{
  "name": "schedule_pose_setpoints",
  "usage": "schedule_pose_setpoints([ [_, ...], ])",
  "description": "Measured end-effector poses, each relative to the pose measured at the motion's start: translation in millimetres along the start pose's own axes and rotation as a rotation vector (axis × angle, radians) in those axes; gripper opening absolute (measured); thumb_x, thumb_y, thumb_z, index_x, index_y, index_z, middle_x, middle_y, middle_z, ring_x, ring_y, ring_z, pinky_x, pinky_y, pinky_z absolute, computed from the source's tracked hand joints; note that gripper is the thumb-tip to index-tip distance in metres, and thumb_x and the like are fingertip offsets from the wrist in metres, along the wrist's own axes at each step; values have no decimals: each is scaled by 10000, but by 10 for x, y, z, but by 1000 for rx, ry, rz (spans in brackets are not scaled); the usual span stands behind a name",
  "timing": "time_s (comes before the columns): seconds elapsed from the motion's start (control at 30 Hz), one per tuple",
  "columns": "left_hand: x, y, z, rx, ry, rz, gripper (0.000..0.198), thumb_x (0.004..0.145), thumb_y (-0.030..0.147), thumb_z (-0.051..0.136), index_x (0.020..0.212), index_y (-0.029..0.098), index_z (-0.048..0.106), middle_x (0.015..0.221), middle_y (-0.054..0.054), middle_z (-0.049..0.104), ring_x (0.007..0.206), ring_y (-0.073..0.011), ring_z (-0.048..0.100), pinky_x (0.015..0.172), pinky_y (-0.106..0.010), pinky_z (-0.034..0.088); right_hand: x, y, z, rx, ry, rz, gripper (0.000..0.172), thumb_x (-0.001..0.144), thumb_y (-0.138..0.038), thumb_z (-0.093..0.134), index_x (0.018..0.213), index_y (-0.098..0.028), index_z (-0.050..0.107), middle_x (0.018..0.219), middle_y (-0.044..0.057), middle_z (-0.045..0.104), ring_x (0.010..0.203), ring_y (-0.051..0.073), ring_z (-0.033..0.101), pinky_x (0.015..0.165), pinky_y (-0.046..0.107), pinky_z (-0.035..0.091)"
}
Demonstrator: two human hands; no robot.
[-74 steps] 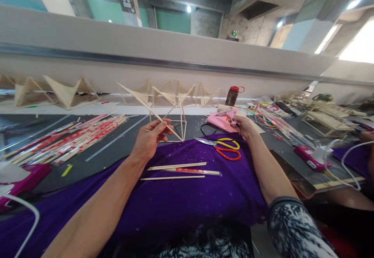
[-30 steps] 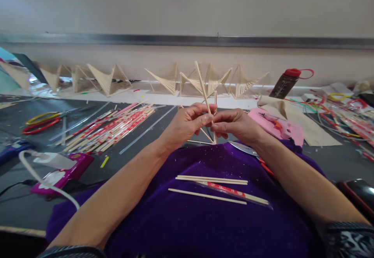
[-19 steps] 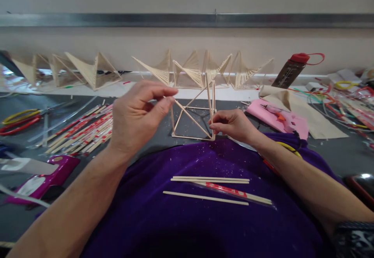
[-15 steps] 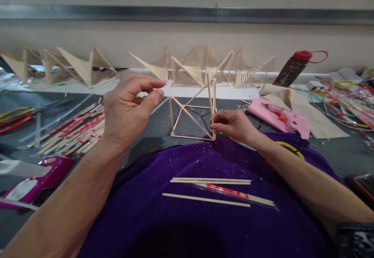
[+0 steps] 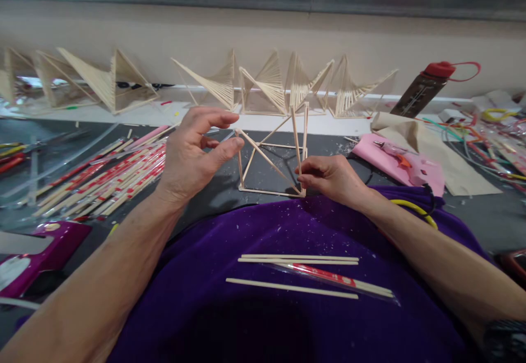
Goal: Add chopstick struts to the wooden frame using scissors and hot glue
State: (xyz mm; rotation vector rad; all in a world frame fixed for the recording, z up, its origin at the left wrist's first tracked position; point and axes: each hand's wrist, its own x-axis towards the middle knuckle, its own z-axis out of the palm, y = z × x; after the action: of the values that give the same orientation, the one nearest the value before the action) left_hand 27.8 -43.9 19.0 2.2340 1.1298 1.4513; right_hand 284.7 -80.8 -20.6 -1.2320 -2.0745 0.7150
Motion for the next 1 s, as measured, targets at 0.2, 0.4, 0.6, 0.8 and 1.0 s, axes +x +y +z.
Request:
schedule_pose_setpoints([
  [0.2,-18,3,19,-39,-16,-18,307,735,306,698,1032,242,655,1103,-37,588,940,-153,557,608,-202,477,5,-10,1,-31,-2,14,113,800,-222,580,817,-153,667,669,3,641,612,100,553,580,251,396],
  [0.4,-33,-2,30,-45,-24,-35,320,721,305,704,1031,237,661,1105,-41,590,919,-153,556,600,-207,473,6,-8,4,-10,-22,32,113,802,-206,570,831,-152,665,676,6,657,611,98,570,586,247,408],
  [0.6,-35,-4,40,-62,-35,-44,341,715,282,708,1046,215,657,1094,-45,593,900,-144,555,587,-197,466,16,-29,22,-5,-34,46,101,802,-217,562,803,-166,649,651,-3,657,598,104,587,579,235,402],
  [0.8,-44,-22,54,-59,-42,-84,358,709,288,709,1056,224,651,1093,-41,594,912,-146,556,594,-199,470,17,-16,43,8,-21,39,112,806,-244,563,794,-166,643,643,-3,654,597,104,589,578,232,404],
  [1.0,-56,-43,64,-90,-47,-105,367,710,278,710,1066,217,644,1066,-41,601,920,-147,562,626,-210,490,28,-5,68,18,-15,22,91,803,-226,568,785,-176,641,633,-7,657,590,105,604,576,234,417],
])
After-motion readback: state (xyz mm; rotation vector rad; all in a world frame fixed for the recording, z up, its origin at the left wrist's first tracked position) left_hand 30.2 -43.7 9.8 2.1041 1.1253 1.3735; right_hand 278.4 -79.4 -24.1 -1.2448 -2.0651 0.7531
